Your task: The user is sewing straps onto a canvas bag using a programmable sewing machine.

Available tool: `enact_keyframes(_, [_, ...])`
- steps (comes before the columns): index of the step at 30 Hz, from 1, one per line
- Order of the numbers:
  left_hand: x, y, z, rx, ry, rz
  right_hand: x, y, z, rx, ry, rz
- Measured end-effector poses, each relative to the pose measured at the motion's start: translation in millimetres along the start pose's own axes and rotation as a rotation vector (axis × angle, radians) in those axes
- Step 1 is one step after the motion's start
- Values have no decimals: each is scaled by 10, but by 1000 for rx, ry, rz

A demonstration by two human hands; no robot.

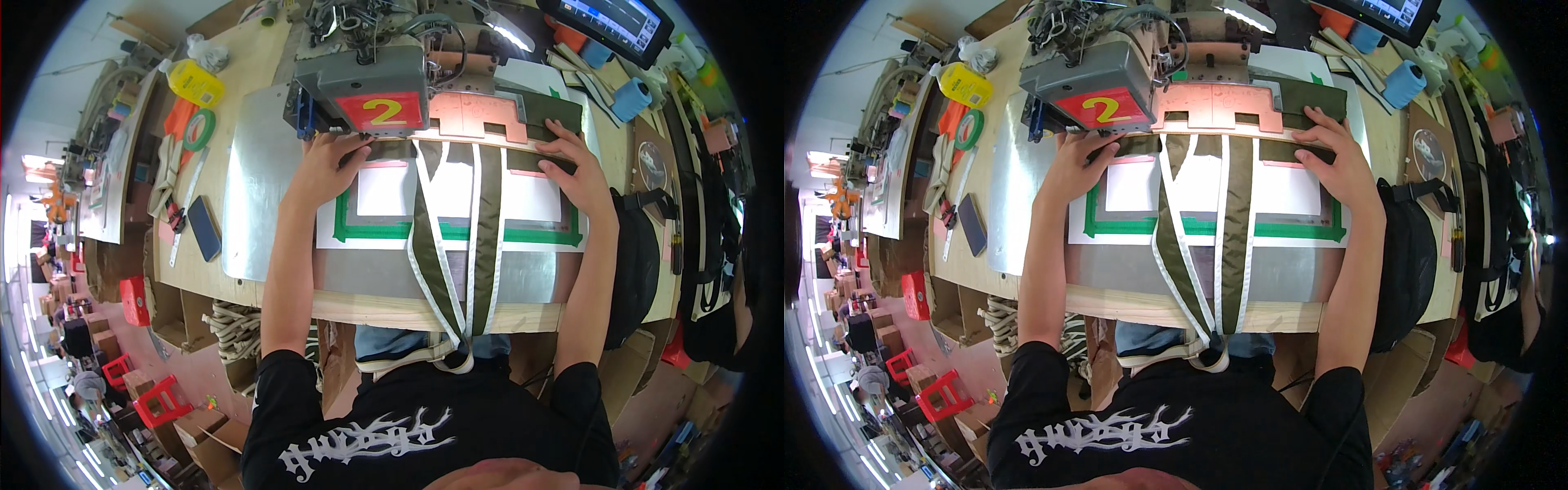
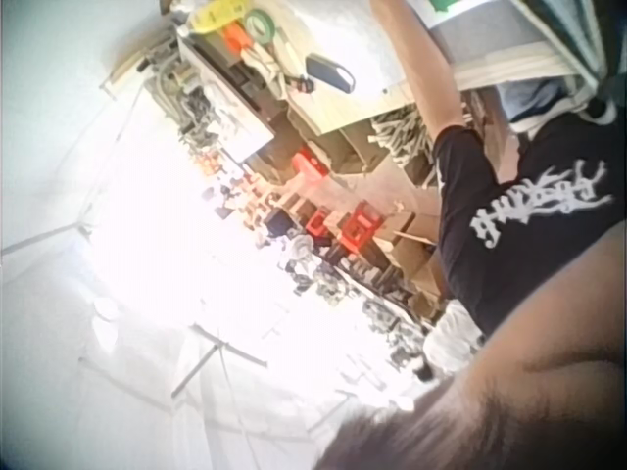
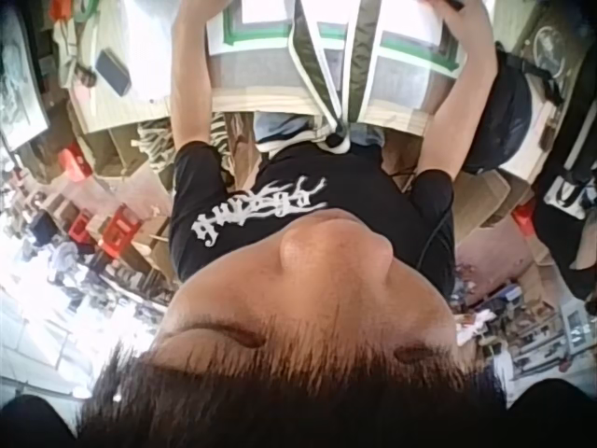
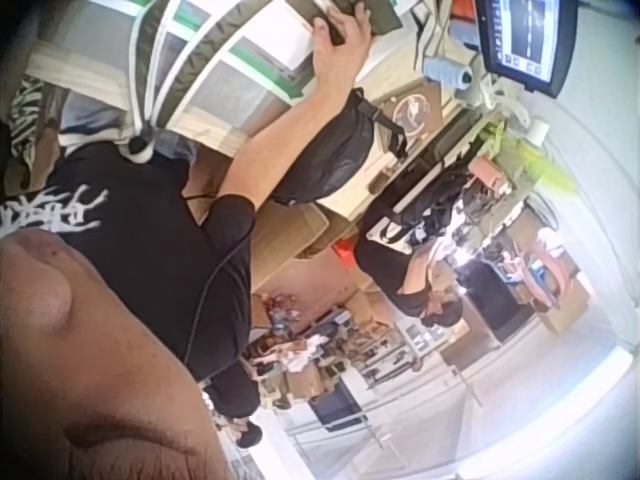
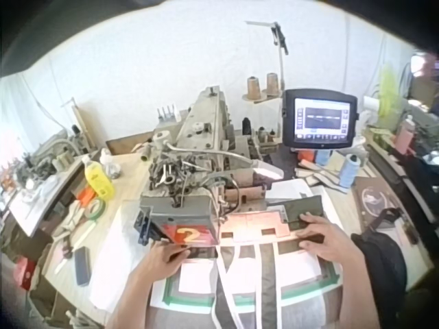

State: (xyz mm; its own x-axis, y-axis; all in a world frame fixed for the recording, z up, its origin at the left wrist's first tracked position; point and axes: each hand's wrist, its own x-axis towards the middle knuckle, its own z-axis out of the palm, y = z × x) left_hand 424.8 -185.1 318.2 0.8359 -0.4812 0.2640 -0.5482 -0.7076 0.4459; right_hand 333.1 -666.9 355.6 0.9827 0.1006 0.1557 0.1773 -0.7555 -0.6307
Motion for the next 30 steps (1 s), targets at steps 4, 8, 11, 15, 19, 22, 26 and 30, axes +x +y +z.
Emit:
enact_keyframes(4, [-21,74,-64,-59,49,6,-29,-8,61,-63,71,-57])
enact_keyframes(8, [-149,279,-273,-279,33,34,20,-314,273,-140,181,-264])
enact_keyframes(11, [-172,566,-364,-431,-170,64,48,-756,455,4,78,-394])
enact_keyframes(15, [-50,1044,-183,-483,-171,376,45,-762,664,-106,10,-484])
enact_keyframes(19, [9,1348,113,-175,-21,414,43,-806,670,-127,-2,-450])
enact_keyframes(22, [-47,1299,299,-19,-50,372,62,-822,702,-155,18,-454])
enact_keyframes(26, [-71,1293,367,-9,-106,359,64,-823,709,-200,47,-458])
enact_keyframes(30, [-71,1291,338,-25,-110,347,66,-839,718,-189,55,-459])
